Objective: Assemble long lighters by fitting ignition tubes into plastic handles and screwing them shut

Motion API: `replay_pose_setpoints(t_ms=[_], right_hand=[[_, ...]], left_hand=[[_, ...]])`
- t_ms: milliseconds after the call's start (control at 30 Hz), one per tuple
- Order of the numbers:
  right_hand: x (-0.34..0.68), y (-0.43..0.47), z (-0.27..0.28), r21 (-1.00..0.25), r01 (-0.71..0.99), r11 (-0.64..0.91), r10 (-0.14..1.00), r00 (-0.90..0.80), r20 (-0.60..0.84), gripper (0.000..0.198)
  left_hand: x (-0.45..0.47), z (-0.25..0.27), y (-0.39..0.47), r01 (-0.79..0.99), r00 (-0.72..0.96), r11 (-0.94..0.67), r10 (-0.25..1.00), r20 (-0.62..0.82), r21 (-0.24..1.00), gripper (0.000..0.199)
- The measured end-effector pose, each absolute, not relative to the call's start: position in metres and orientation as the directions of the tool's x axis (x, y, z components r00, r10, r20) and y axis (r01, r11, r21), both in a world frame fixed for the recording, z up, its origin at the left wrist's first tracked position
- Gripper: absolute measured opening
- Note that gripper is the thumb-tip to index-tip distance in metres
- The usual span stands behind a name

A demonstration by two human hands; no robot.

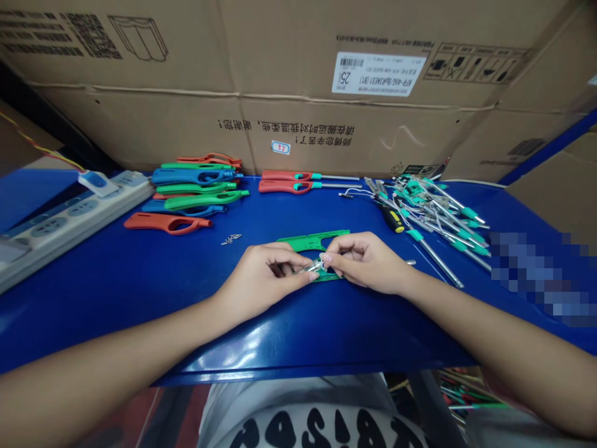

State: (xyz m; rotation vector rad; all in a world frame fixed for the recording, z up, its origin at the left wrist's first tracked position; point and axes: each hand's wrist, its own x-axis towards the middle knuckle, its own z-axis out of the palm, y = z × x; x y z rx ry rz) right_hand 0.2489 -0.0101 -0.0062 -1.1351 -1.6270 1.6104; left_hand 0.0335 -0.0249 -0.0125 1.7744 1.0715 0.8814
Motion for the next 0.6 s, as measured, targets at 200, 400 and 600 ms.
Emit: replay_pose_setpoints(t_ms=[200, 400, 600], right_hand=[[0.2474, -0.0136, -0.0096, -0.987, 0.143, -0.076, 0.889, -0.439, -0.132, 0.038], [0.2469, -0.0167, -0.0121, -0.976, 0.209, -0.063, 0.9, -0.412, -0.146, 0.039], [0.2446, -0.0147, -0.0109, -0.982, 0.167, -0.083, 0.895, -0.421, -0.147, 0.038]], left_hand=[[0.0359, -0.0162, -0.0259, 0.28, 0.362, -0.247, 0.922, 0.136, 0.928, 0.013], [0.0373, -0.0193, -0.029, 0.268, 0.346, -0.251, 0.926, 0.151, 0.93, 0.012], [0.0375, -0.0177, -0.0282, 0.283, 0.345, -0.27, 0.924, 0.166, 0.92, 0.014]])
